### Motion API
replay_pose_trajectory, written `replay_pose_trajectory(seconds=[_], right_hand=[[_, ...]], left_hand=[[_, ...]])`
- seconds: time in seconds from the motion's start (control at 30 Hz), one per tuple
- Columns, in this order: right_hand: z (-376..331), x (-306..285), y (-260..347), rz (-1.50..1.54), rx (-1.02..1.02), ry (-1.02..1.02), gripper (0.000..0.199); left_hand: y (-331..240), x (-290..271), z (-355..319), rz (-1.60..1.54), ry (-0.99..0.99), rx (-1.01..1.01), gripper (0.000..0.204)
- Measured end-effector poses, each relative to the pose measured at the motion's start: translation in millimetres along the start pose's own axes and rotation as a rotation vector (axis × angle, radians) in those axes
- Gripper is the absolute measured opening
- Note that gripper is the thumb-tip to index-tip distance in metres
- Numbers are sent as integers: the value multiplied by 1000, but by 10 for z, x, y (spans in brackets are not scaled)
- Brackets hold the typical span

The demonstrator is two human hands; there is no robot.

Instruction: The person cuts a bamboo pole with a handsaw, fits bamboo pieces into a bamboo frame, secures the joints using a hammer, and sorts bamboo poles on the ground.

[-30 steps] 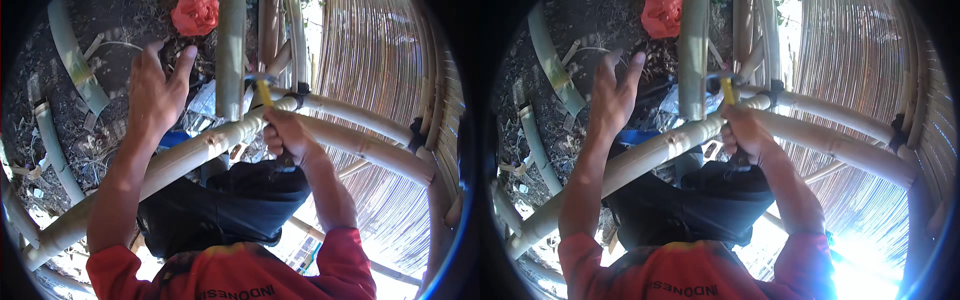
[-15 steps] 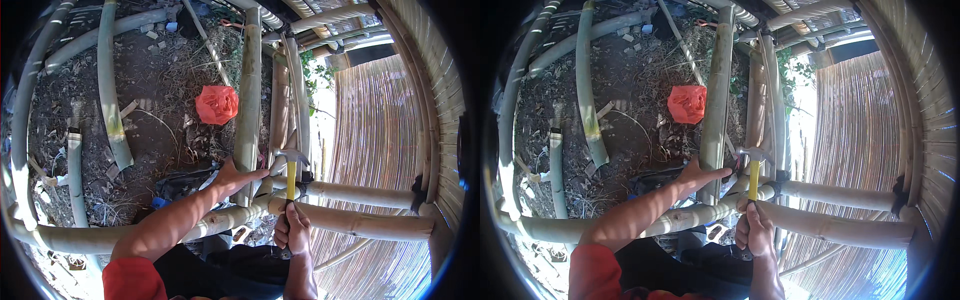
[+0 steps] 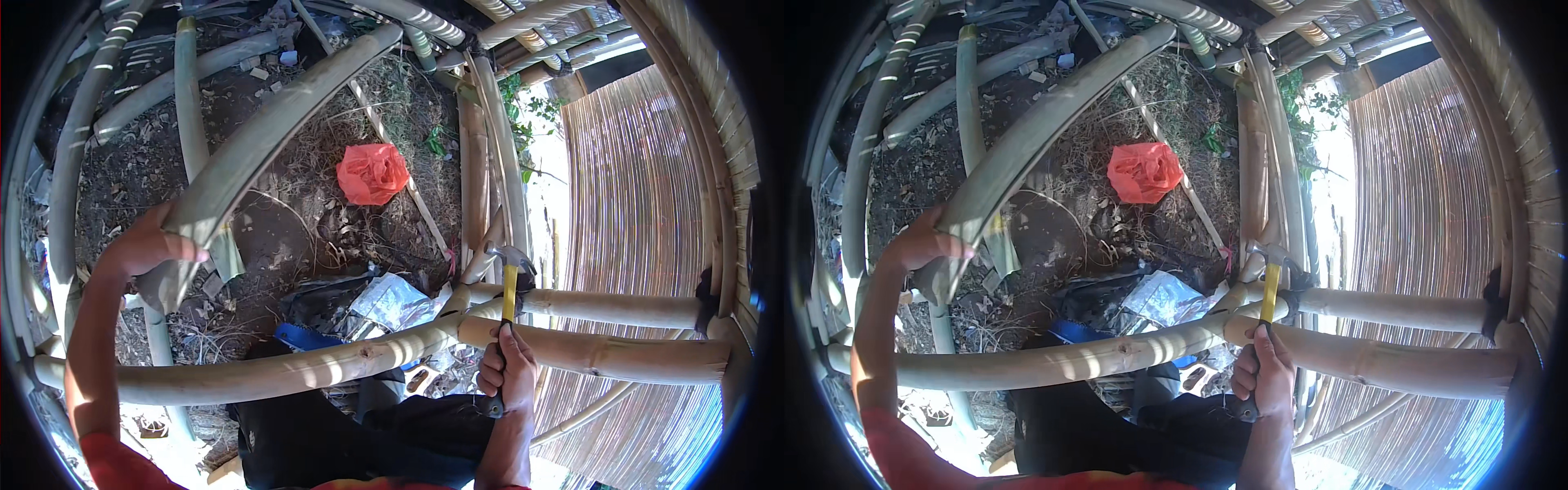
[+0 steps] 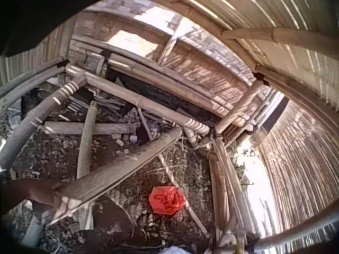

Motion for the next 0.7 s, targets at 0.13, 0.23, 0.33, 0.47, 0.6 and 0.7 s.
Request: replay_pose_trajectory(seconds=[0.13, 0.23, 0.33, 0.47, 0.6, 0.7], right_hand=[[-68, 143, 0, -17, -66, 24, 28], [-73, 230, 15, -90, -94, 30, 27], [-5, 379, -39, -48, -62, 113, 29], [-9, 419, -87, -116, -96, 193, 31], [-85, 339, -161, -137, -124, 317, 38], [-190, 270, -190, -170, -167, 302, 42]], left_hand=[[536, -358, -826, -21, -165, 16, 92], [578, -335, -1261, -144, -147, -92, 93], [514, -53, -1584, -355, -124, -218, 85], [504, 341, -1916, -652, 75, -373, 76], [617, 916, -2167, -867, -5, -345, 83], [641, 1234, -2177, -995, -15, -315, 80]])
Point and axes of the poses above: each hand's wrist, its own z-axis towards the middle knuckle, its own x-axis out of the palm, y = z × x, the point moved 3 cm from there along z, towards the middle knuckle, and after that the axes turned 9 degrees about -y, right-handed, at the moved point
